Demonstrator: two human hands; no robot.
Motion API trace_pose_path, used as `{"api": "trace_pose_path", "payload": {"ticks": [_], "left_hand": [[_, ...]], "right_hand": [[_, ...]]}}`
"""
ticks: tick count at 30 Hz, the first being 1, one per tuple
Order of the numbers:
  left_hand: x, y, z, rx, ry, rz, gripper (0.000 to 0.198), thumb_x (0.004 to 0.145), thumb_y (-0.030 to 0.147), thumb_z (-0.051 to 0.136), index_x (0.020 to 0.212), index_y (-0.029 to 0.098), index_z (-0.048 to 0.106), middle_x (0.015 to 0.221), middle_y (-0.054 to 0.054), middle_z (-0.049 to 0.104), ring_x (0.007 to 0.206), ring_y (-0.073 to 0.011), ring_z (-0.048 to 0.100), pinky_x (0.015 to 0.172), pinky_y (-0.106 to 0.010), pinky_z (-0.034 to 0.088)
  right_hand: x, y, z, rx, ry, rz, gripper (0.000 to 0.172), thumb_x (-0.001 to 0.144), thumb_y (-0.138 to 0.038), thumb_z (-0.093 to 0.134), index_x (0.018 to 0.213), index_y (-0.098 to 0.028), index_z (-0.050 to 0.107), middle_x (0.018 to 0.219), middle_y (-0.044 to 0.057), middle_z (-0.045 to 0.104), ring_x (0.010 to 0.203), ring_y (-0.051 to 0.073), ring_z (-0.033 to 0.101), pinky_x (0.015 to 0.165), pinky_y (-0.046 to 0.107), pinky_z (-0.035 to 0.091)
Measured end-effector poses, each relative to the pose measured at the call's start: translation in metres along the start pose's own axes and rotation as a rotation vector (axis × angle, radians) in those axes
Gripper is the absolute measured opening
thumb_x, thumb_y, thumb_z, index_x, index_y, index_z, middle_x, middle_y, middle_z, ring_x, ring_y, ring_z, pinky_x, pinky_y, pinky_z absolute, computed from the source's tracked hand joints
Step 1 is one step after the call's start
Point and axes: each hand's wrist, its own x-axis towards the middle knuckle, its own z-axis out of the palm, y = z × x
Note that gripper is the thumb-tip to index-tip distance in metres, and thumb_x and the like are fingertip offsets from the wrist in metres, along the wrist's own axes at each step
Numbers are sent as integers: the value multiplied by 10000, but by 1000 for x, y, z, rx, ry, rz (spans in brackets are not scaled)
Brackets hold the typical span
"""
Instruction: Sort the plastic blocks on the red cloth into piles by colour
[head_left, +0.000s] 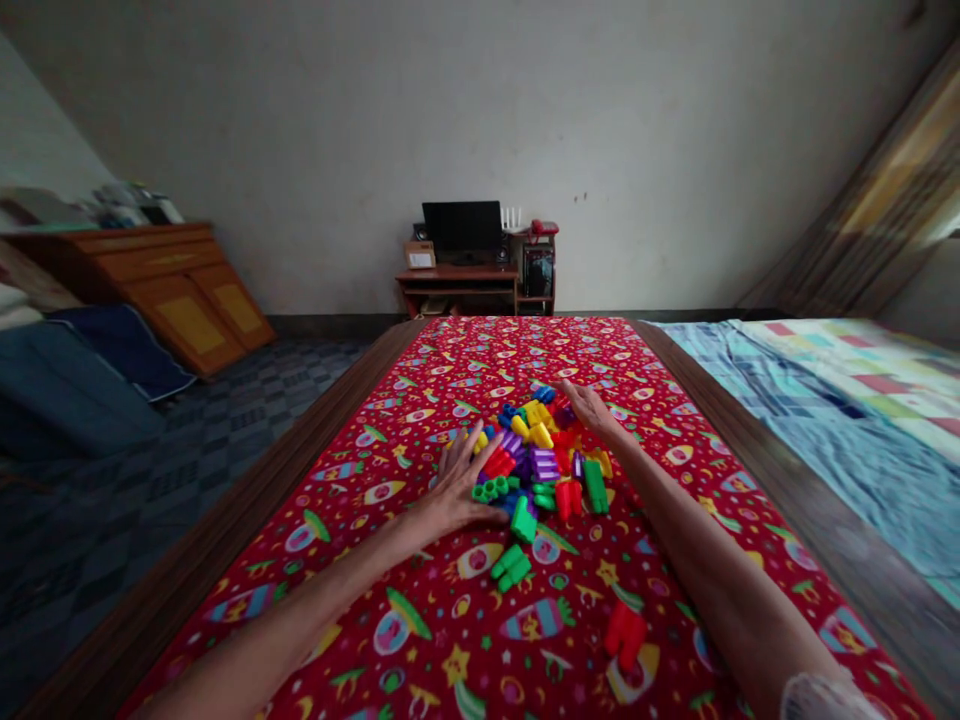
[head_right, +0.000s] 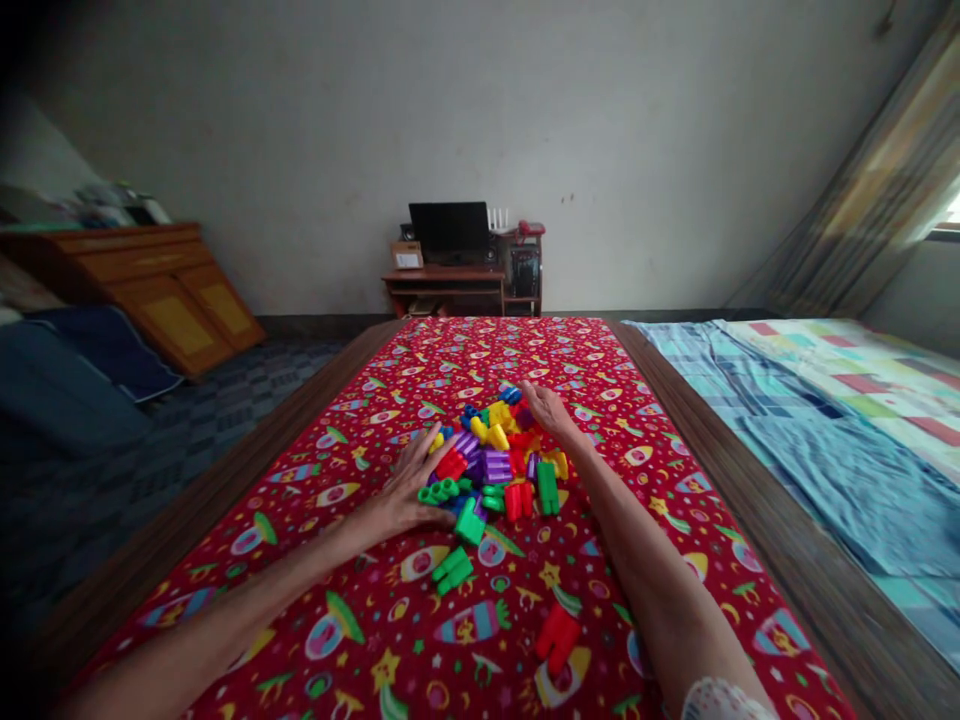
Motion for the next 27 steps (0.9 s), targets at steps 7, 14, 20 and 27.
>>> {"api": "trace_pose_path", "payload": {"ticks": [7, 14, 20, 27], "left_hand": [[86, -4, 2, -81, 51, -5, 1098, 623, 741, 665, 1506, 247, 237, 1568, -159, 210, 1434, -399, 161, 1136, -562, 203], [3, 57, -29, 67, 21, 399, 631, 934, 578, 363, 1501, 348, 210, 1587, -51, 218, 1458, -314, 140, 1142, -610, -27], [-18, 70, -3, 278, -46, 495, 692, 929, 509, 441, 1516, 257, 174, 1553, -69, 309, 1456, -291, 148, 1157, -592, 49], [67, 26, -2, 364, 100, 314, 766, 873, 600, 483, 1508, 262, 219, 1574, -114, 241, 1457, -329, 136, 1134, -631, 18]], "right_hand": [[-90, -33, -54, -226, -129, -263, 540, 962, -515, 334, 1342, -192, 543, 1363, 151, 547, 1257, 275, 516, 1018, 449, 436], [-230, -43, -47, -509, -418, -616, 805, 825, -589, 582, 1508, -332, 242, 1605, 90, 73, 1456, 314, 132, 1110, 491, 326], [-172, -25, -16, -638, -230, -659, 601, 875, -466, 578, 1429, -296, 419, 1601, 132, 87, 1456, 338, 112, 1120, 585, 224], [-74, -2, 8, -576, -72, -485, 599, 952, -506, 381, 1443, -163, 388, 1550, 188, 253, 1451, 305, 166, 1132, 574, 199]]}}
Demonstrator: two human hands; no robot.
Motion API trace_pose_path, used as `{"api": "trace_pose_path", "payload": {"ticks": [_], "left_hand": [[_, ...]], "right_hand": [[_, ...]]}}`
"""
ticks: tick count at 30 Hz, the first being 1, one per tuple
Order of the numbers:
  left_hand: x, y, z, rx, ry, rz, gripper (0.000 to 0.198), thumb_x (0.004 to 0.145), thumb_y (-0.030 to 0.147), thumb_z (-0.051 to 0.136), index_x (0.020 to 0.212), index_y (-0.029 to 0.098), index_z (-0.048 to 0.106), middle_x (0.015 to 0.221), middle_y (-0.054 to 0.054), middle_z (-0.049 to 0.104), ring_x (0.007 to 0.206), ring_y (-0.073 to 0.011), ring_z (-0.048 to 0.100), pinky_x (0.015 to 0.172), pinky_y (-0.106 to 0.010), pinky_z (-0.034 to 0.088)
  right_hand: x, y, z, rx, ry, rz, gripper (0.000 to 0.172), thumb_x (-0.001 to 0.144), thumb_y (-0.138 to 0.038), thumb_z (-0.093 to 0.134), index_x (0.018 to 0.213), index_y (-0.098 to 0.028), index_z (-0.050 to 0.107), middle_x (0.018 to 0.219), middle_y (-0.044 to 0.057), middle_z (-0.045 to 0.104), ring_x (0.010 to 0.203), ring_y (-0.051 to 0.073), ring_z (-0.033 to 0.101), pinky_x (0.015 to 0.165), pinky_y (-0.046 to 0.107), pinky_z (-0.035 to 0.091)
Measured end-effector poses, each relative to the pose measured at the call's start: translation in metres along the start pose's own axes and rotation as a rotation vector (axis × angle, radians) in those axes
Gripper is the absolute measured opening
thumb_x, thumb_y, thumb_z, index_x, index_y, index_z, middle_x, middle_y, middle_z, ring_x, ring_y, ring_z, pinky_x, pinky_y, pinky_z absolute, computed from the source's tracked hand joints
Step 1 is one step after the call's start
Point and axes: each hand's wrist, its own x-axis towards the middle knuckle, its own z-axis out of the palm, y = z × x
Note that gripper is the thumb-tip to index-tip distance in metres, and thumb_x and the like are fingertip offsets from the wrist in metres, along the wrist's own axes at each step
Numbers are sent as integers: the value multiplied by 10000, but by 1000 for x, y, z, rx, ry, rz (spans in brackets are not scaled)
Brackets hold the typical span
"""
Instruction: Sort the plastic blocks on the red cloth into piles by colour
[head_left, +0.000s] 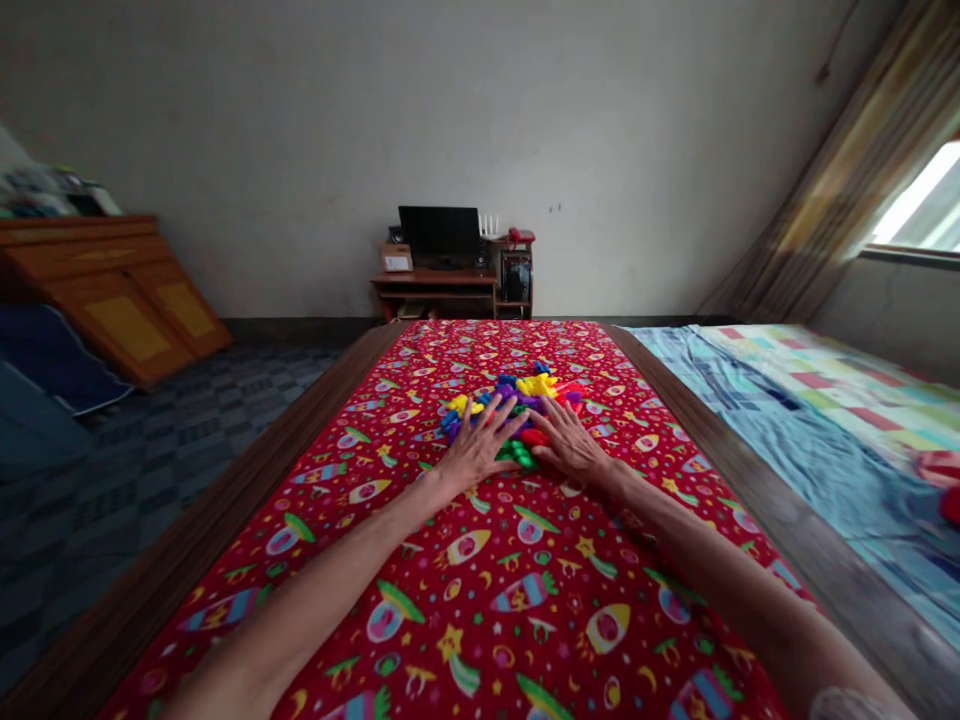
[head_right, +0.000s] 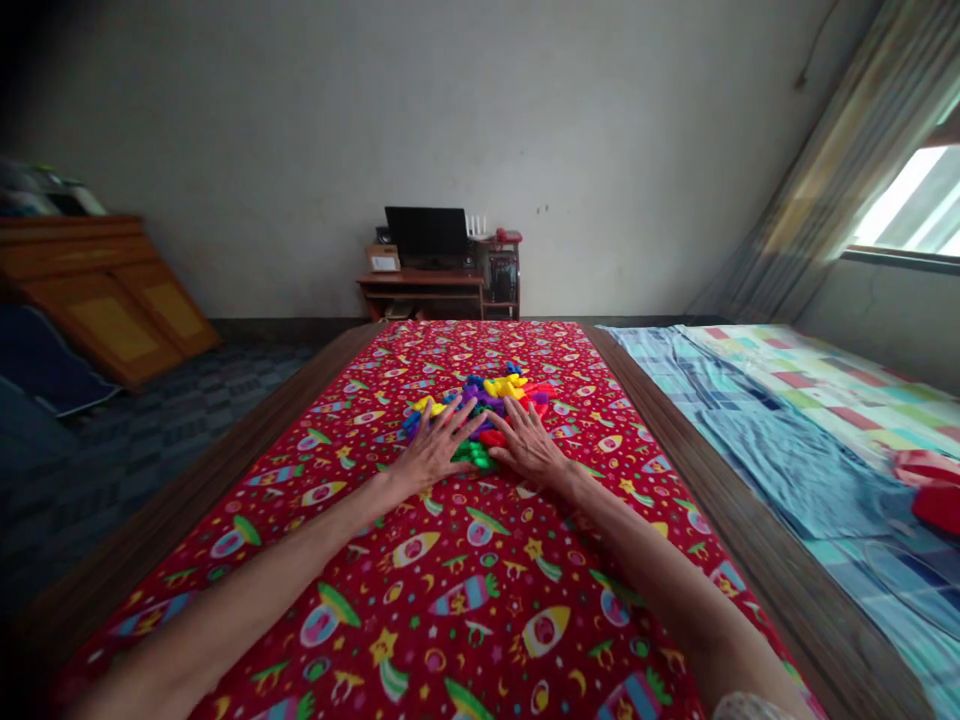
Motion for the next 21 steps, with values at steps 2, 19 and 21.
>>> {"api": "trace_pose_path", "payload": {"ticks": [2, 19, 21], "left_hand": [[6, -14, -1, -44, 26, -86, 759, 868, 630, 459, 1501, 267, 250, 1573, -123, 240, 1454, -340, 145, 1131, -632, 46], [-24, -74, 44, -556, 270, -618, 589, 953, 497, 186, 1325, 156, 490, 1408, -138, 500, 1355, -229, 406, 1149, -468, 298], [-25, -74, 40, -565, 266, -625, 582, 952, 489, 195, 1325, 152, 488, 1418, -145, 489, 1350, -230, 413, 1146, -471, 304]], "right_hand": [[10, 16, -1, 87, 82, 82, 556, 977, -481, 303, 1447, -196, 385, 1530, 154, 317, 1438, 264, 225, 1142, 533, 212], [83, 66, 32, 471, 179, 469, 638, 965, -562, 172, 1200, -185, 630, 1141, 121, 678, 1122, 252, 597, 942, 374, 451], [97, 73, 26, 369, 254, 447, 621, 964, -558, 203, 1206, -167, 620, 1163, 143, 658, 1138, 258, 577, 978, 384, 423]]}}
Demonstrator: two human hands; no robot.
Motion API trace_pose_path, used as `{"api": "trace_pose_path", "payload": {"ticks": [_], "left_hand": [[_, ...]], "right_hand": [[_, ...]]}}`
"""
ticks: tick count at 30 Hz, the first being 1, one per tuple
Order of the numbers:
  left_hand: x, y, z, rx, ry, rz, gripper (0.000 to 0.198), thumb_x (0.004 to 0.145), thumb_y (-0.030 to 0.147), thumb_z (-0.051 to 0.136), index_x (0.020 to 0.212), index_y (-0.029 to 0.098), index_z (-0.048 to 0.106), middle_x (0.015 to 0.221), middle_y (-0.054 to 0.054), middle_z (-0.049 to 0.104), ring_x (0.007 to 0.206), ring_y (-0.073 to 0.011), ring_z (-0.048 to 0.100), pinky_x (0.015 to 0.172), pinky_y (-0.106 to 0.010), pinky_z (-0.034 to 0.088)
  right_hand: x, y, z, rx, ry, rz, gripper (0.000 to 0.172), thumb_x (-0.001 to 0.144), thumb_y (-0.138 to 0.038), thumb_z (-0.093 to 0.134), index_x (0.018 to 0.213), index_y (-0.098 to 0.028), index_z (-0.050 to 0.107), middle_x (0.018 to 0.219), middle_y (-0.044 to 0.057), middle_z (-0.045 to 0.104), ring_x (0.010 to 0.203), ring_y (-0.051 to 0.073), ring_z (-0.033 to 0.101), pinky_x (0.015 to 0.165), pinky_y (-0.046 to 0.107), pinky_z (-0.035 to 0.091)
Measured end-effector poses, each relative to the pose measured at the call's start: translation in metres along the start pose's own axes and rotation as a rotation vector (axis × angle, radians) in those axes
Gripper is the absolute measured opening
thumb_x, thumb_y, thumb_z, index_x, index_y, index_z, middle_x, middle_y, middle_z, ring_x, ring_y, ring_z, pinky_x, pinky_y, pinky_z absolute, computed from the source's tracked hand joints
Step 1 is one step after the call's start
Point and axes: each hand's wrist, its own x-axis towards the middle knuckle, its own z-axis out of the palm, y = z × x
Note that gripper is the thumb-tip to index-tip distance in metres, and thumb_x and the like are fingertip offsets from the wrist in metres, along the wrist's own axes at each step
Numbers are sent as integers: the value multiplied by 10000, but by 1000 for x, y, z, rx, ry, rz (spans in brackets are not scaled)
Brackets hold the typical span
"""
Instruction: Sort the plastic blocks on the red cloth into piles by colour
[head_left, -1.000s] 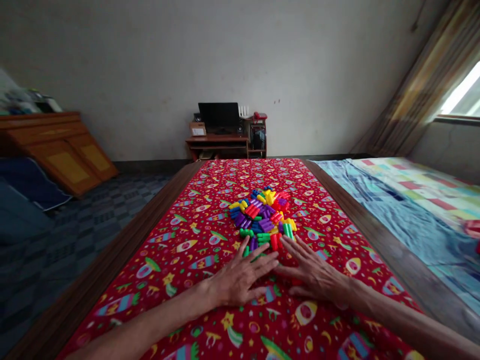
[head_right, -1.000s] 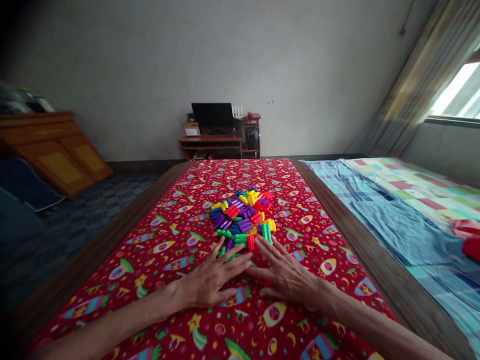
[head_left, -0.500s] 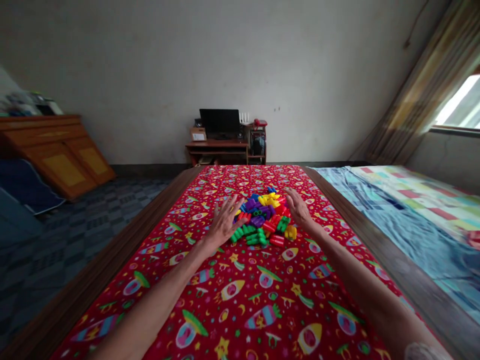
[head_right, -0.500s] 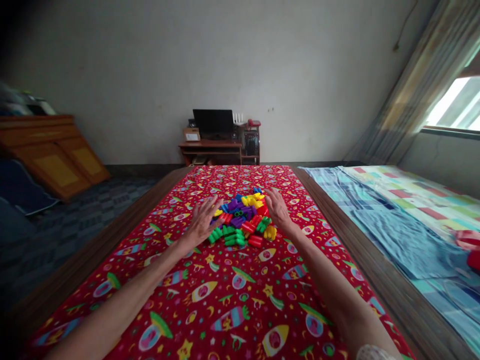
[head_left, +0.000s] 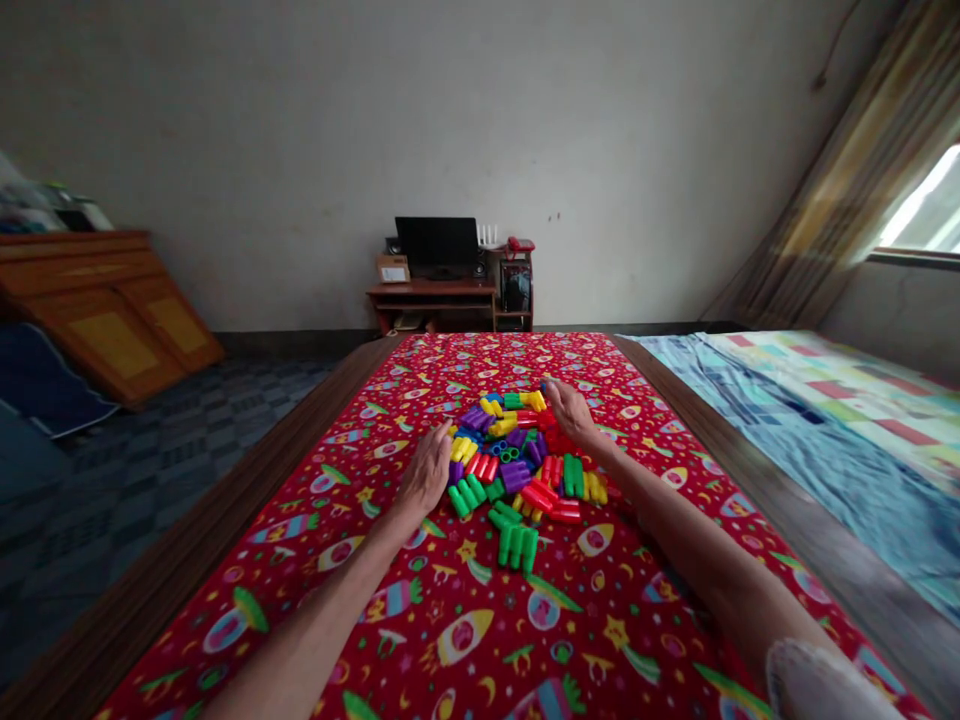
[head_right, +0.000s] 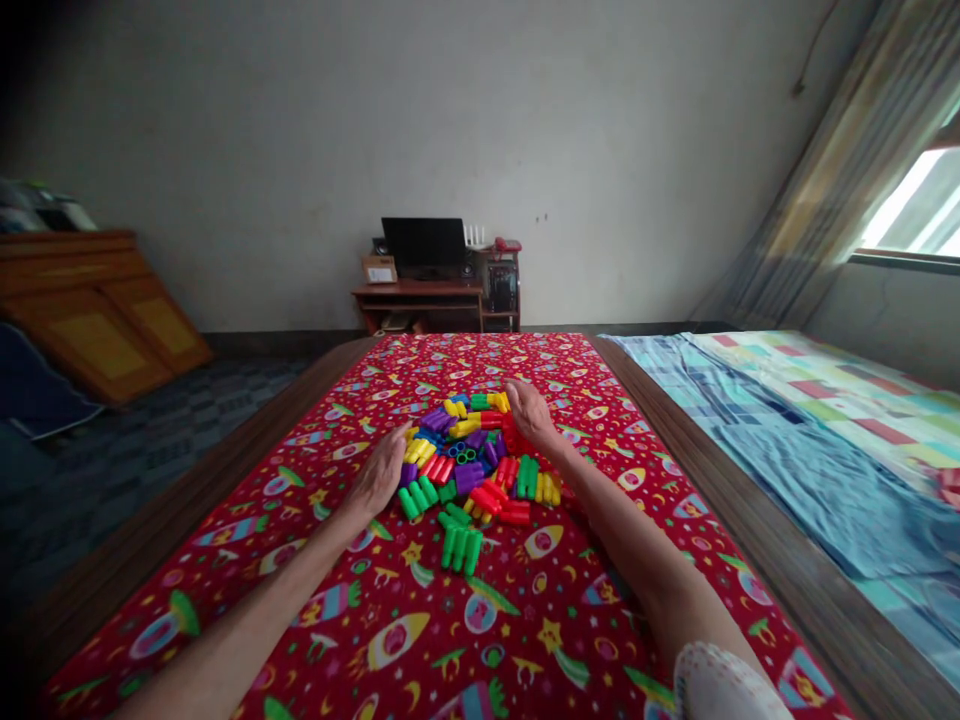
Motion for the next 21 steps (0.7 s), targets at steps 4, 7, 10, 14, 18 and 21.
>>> {"api": "trace_pose_path", "payload": {"ticks": [4, 7, 10, 14, 18, 21], "left_hand": [[-1, 1, -1, -21, 10, -14, 565, 954, 479, 191, 1323, 172, 488, 1410, -123, 503, 1351, -223, 411, 1153, -473, 292], [0, 0, -1, -31, 3, -24, 583, 955, 483, 182, 1356, 161, 455, 1441, -126, 470, 1370, -221, 385, 1161, -471, 276], [3, -2, -2, -45, 5, -18, 621, 949, 507, 173, 1393, 151, 421, 1475, -123, 430, 1393, -213, 349, 1175, -438, 257], [6, -4, -5, -71, -2, -15, 616, 951, 504, 174, 1396, 162, 427, 1473, -109, 439, 1389, -203, 357, 1179, -441, 248], [5, -2, -7, -97, 19, -36, 602, 956, 502, 176, 1373, 173, 458, 1447, -108, 472, 1372, -205, 386, 1169, -445, 265], [4, 1, -8, -98, 34, -42, 602, 954, 503, 177, 1348, 166, 483, 1424, -117, 496, 1366, -218, 396, 1164, -453, 274]], "right_hand": [[38, 7, 2, -42, -122, 45, 623, 972, -530, 205, 1161, -131, 644, 1120, 174, 663, 1110, 277, 575, 984, 427, 409], [43, 6, 12, 7, -354, 59, 643, 970, -547, 208, 1114, -143, 687, 995, 126, 705, 933, 252, 639, 866, 389, 481], [30, -4, 18, 102, -504, -24, 618, 946, -602, 268, 1106, -200, 710, 1034, 69, 715, 928, 226, 648, 877, 351, 485], [24, -21, 14, 326, -608, -111, 697, 914, -682, 248, 1085, -198, 720, 1072, 69, 715, 1009, 227, 644, 954, 365, 455], [44, -37, 25, 225, -397, 16, 685, 949, -621, 232, 1157, -138, 672, 1017, 105, 723, 975, 232, 661, 897, 366, 486], [54, -50, 45, 60, -443, -29, 517, 971, -512, 334, 1197, -175, 655, 1071, 70, 716, 1052, 239, 638, 927, 354, 471]]}}
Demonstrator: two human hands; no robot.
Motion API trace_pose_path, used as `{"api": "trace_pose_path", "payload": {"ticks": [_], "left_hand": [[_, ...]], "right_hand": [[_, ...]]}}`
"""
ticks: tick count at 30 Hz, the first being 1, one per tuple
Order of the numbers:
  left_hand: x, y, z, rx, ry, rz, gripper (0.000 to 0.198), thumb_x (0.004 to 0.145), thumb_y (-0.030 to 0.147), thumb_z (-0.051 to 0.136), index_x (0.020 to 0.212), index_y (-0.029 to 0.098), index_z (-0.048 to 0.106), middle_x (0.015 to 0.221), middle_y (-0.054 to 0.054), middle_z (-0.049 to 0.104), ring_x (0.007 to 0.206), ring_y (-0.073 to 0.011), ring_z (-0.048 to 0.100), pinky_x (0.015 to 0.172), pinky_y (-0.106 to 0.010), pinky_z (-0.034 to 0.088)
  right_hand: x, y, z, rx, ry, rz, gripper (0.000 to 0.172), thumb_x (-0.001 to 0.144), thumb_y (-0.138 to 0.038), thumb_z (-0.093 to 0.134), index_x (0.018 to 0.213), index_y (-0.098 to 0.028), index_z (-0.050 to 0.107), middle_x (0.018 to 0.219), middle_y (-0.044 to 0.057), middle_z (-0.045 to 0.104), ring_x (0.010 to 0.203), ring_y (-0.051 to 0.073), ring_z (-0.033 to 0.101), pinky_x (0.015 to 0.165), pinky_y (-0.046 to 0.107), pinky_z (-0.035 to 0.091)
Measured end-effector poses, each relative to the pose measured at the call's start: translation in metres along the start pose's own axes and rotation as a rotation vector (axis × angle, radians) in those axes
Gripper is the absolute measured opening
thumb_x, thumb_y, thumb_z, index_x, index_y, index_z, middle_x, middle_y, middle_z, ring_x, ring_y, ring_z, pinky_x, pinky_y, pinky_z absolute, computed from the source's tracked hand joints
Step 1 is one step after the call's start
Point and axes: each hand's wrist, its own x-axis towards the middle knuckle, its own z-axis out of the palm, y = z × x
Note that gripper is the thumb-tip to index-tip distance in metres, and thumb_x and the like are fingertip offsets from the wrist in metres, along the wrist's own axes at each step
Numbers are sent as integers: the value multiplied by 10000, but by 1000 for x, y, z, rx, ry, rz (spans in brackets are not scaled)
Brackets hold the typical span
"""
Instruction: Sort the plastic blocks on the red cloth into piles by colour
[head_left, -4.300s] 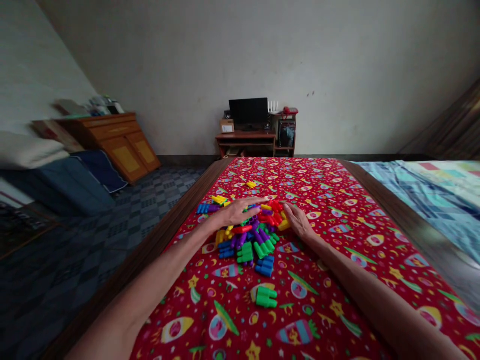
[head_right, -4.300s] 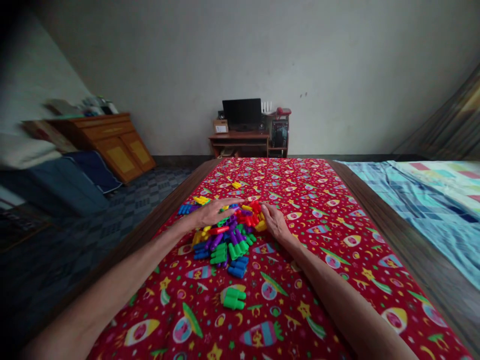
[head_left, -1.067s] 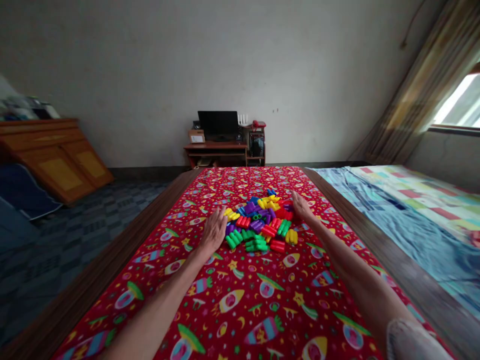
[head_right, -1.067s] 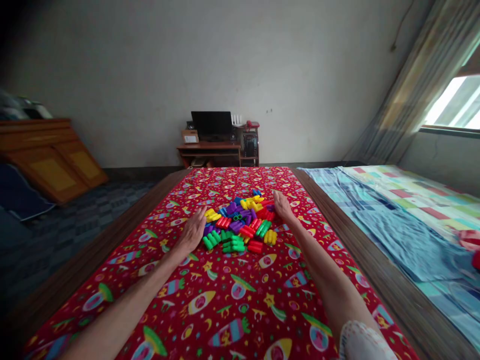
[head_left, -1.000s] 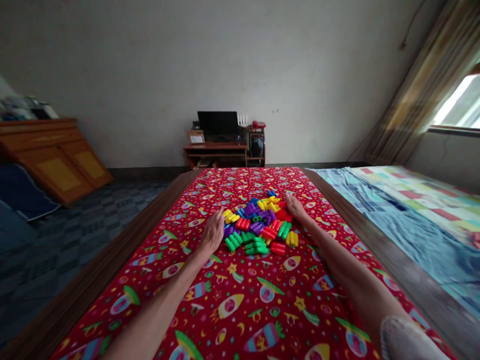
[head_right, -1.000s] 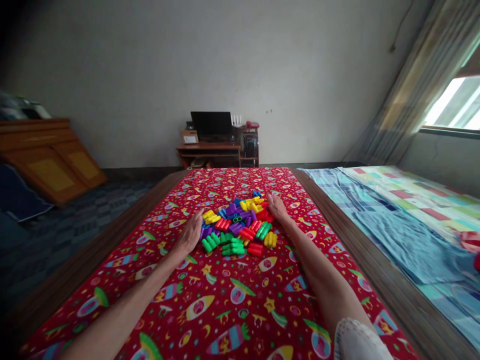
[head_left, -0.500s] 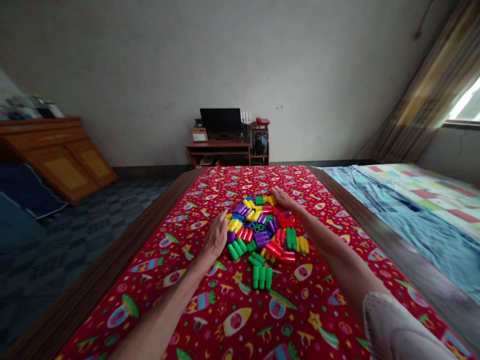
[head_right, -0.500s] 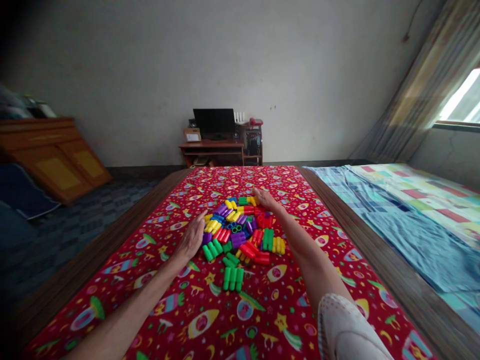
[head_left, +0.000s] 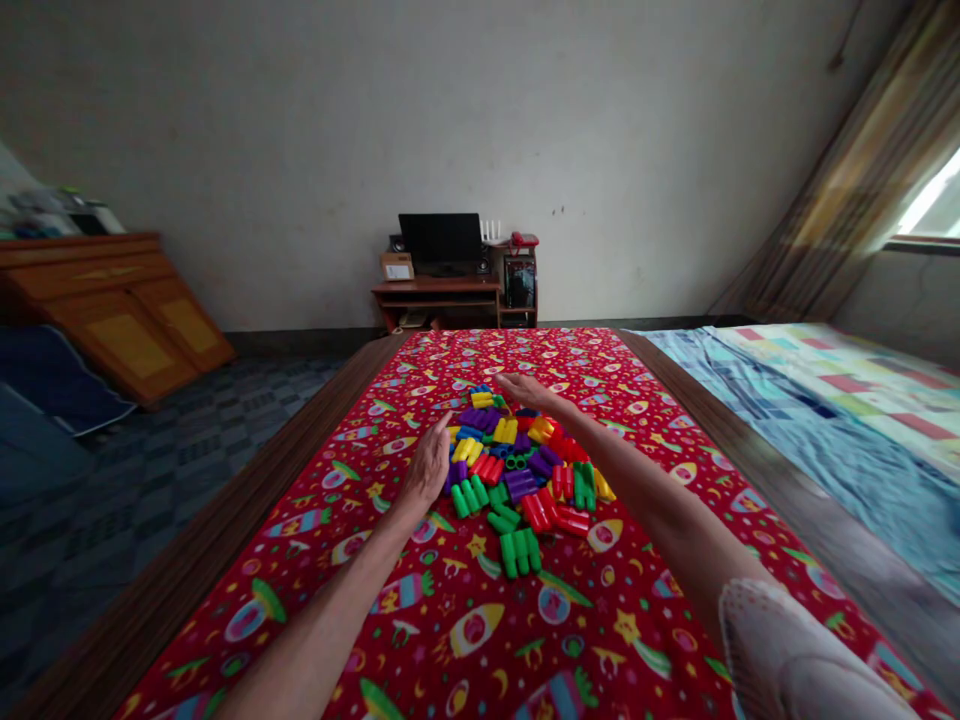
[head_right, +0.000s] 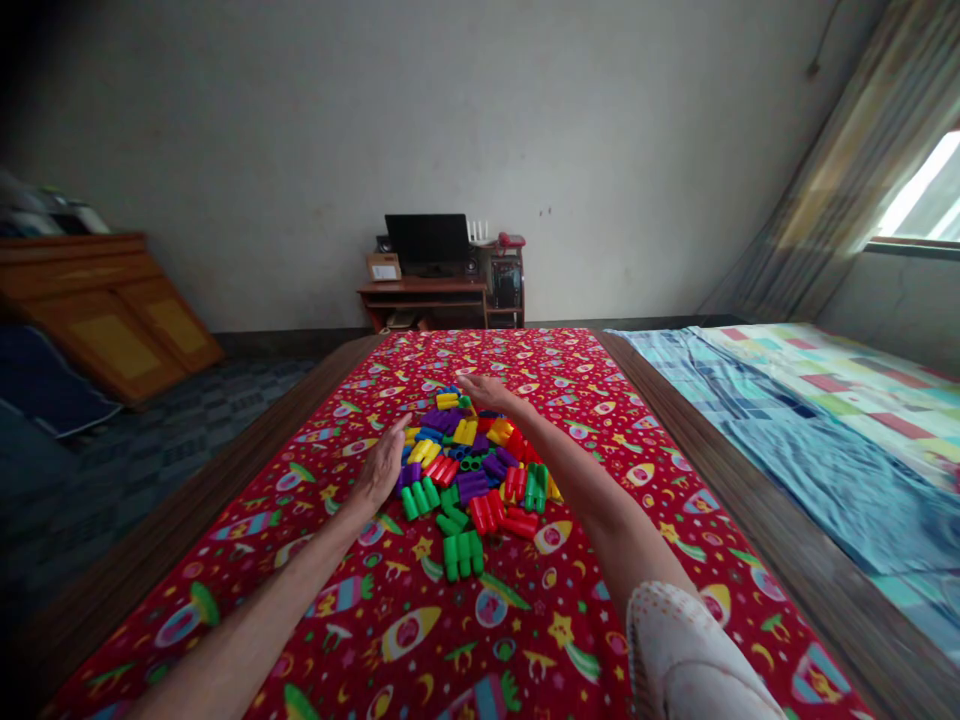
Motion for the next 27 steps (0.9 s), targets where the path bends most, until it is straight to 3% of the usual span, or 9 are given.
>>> {"api": "trace_pose_path", "payload": {"ticks": [4, 8, 10, 12, 15, 17, 19, 23, 27], "left_hand": [[-2, 4, -2, -14, 0, 0, 578, 955, 502, 199, 1336, 186, 498, 1399, -100, 523, 1363, -217, 400, 1161, -444, 286], [-3, 7, -5, -86, -15, -14, 586, 952, 506, 198, 1359, 196, 483, 1408, -81, 517, 1383, -209, 368, 1165, -424, 282], [-3, 8, -6, -110, -37, -24, 583, 944, 509, 217, 1357, 201, 489, 1400, -74, 528, 1382, -209, 371, 1163, -417, 286], [-3, 10, -7, -112, -57, -24, 586, 937, 506, 226, 1344, 191, 506, 1384, -75, 543, 1364, -208, 398, 1161, -406, 292], [-4, 14, -9, -104, -70, -5, 600, 931, 511, 226, 1314, 168, 535, 1356, -82, 569, 1340, -218, 433, 1147, -409, 315], [-4, 16, -10, -98, -77, 8, 605, 922, 528, 234, 1285, 170, 560, 1337, -82, 585, 1327, -230, 449, 1135, -417, 330], [-3, 17, -10, -91, -86, 15, 608, 912, 543, 243, 1255, 173, 583, 1328, -85, 593, 1311, -240, 468, 1129, -419, 339], [-3, 16, -11, -87, -83, 15, 610, 901, 556, 257, 1214, 168, 606, 1315, -93, 601, 1289, -244, 491, 1115, -412, 359], [-3, 16, -12, -81, -78, 6, 569, 902, 533, 270, 1178, 182, 622, 1298, -82, 613, 1264, -233, 514, 1112, -405, 364]], "right_hand": [[1, -14, 18, -40, -164, -54, 403, 907, -482, 515, 1235, -285, 640, 1104, 3, 717, 1045, 235, 648, 926, 339, 481], [-19, -27, 10, -12, -306, -190, 421, 871, -457, 573, 1247, -278, 639, 1152, 1, 702, 1046, 236, 651, 899, 308, 489], [-35, -32, -2, 6, -259, -254, 395, 882, -424, 560, 1223, -249, 659, 1127, 13, 713, 1006, 226, 665, 861, 287, 493], [-55, -33, -16, 5, -102, -266, 380, 909, -398, 513, 1209, -224, 668, 1113, 30, 717, 981, 217, 671, 834, 277, 487], [-89, -21, -36, -78, 136, -162, 347, 923, -352, 478, 1134, -197, 706, 1041, 57, 736, 915, 211, 680, 781, 272, 478], [-112, -7, -47, -214, 196, -46, 320, 906, -335, 499, 1019, -164, 745, 922, 85, 749, 823, 213, 680, 725, 275, 464], [-131, 5, -54, -321, 153, 54, 322, 890, -365, 526, 935, -147, 758, 814, 93, 740, 726, 201, 663, 657, 267, 442], [-146, 12, -54, -332, -79, 118, 339, 829, -476, 598, 950, -199, 753, 778, 58, 725, 659, 167, 627, 554, 235, 394], [-138, 13, -51, -286, -105, 105, 304, 731, -419, 709, 936, -199, 752, 832, 61, 734, 719, 183, 635, 592, 240, 420]]}}
